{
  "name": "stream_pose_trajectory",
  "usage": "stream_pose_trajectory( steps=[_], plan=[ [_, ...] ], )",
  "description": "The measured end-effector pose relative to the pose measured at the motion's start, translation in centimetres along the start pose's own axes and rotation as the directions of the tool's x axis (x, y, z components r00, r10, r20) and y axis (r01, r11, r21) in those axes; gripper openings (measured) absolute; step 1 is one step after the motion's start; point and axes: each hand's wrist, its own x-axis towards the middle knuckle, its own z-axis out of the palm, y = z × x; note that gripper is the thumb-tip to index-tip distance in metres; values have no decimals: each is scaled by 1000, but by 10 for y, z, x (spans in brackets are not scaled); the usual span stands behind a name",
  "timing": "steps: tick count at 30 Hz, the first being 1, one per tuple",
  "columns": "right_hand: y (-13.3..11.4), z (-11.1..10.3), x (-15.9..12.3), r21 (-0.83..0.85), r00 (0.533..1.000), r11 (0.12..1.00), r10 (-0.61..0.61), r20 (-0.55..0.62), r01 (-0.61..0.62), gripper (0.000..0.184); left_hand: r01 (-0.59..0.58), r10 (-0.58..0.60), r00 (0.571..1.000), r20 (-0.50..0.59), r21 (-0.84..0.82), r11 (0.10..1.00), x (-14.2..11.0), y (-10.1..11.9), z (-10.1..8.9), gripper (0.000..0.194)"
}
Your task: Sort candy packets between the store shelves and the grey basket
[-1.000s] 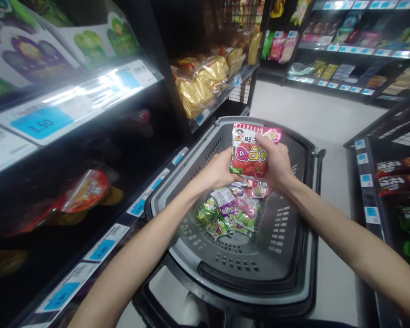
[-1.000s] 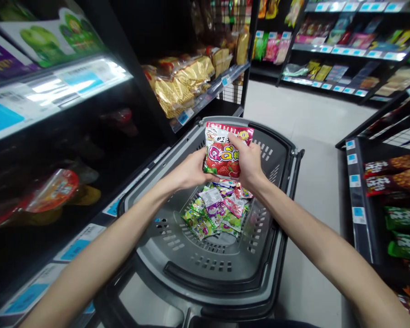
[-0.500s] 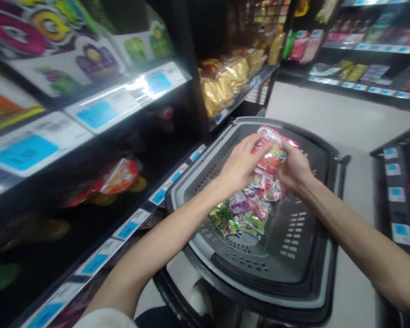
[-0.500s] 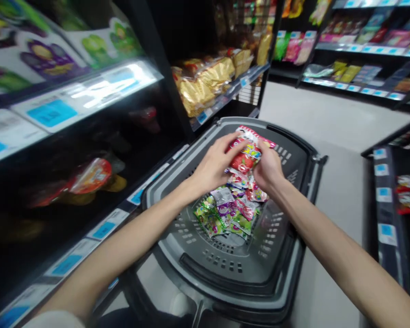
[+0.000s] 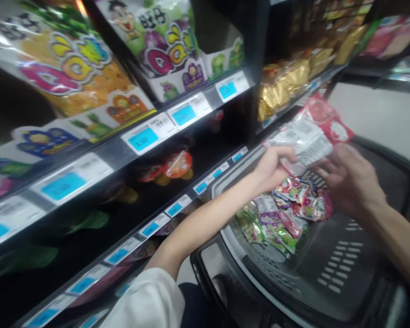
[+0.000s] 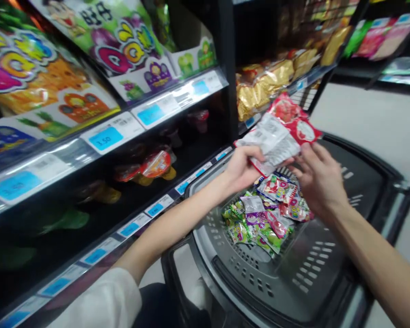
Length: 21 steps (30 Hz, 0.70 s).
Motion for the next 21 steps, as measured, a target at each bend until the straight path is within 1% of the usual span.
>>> stream_pose_trajectory(
  steps=[1, 2, 4, 6, 7, 9, 11, 13, 14, 15, 16, 17, 18, 19, 20, 21],
  plan=[
    [-1, 0, -2, 30, 998, 999, 36, 56, -37, 23, 20, -19, 1000, 6, -167, 986, -2, 1, 0, 53],
    [-1, 1, -3, 58, 994, 996, 55, 96, -61, 20, 40, -40, 999, 8, -319, 947, -5, 2, -1, 55],
    [-2, 2, -6, 102, 993, 992, 58, 102, -68, 18, 73, -71, 997, 22, -501, 862, -8, 3, 0, 62],
    [-2, 2, -8, 120, 996, 991, 53, 78, -62, 19, 76, -90, 996, 5, -589, 805, -11, 4, 1, 68],
    [-2, 2, -8, 122, 996, 991, 53, 72, -61, 19, 67, -94, 995, -14, -605, 793, -11, 5, 1, 70],
    [1, 1, -7, 119, 997, 991, 47, 69, -55, 19, 46, -87, 995, -40, -595, 803, -11, 4, 2, 70],
    [4, -1, -5, 105, 997, 993, 45, 68, -52, 19, 40, -66, 997, -28, -545, 837, -9, 1, 1, 66],
    [6, -2, -3, 67, 999, 997, 35, 12, -35, 21, 15, -30, 999, -25, -475, 880, -5, -6, 0, 60],
    [7, -3, -3, 34, 999, 999, 20, -38, -19, 25, -17, -5, 999, -49, -429, 903, -2, -11, -2, 55],
    [8, -3, -2, -6, 996, 1000, 5, -84, -5, 31, -65, 32, 995, -94, -367, 928, 1, -16, -4, 50],
    [8, -3, -2, -44, 994, 999, -5, -106, 0, 35, -127, 86, 985, -152, -282, 951, 4, -21, -5, 45],
    [7, -3, -2, -72, 996, 997, -4, -94, -3, 38, -196, 161, 966, -203, -169, 966, 6, -26, -8, 41],
    [5, -2, -4, -85, 999, 996, 13, -44, -16, 40, -263, 250, 942, -224, -29, 964, 8, -31, -10, 40],
    [4, -1, -5, -84, 999, 996, 41, 33, -38, 42, -325, 345, 917, -201, 127, 937, 9, -35, -12, 41],
    [2, 1, -7, -73, 990, 995, 74, 122, -65, 45, -381, 430, 893, -132, 284, 880, 10, -38, -14, 45],
    [1, 2, -9, -59, 973, 994, 103, 205, -93, 48, -430, 487, 873, -31, 423, 797, 9, -41, -16, 51]
  ],
)
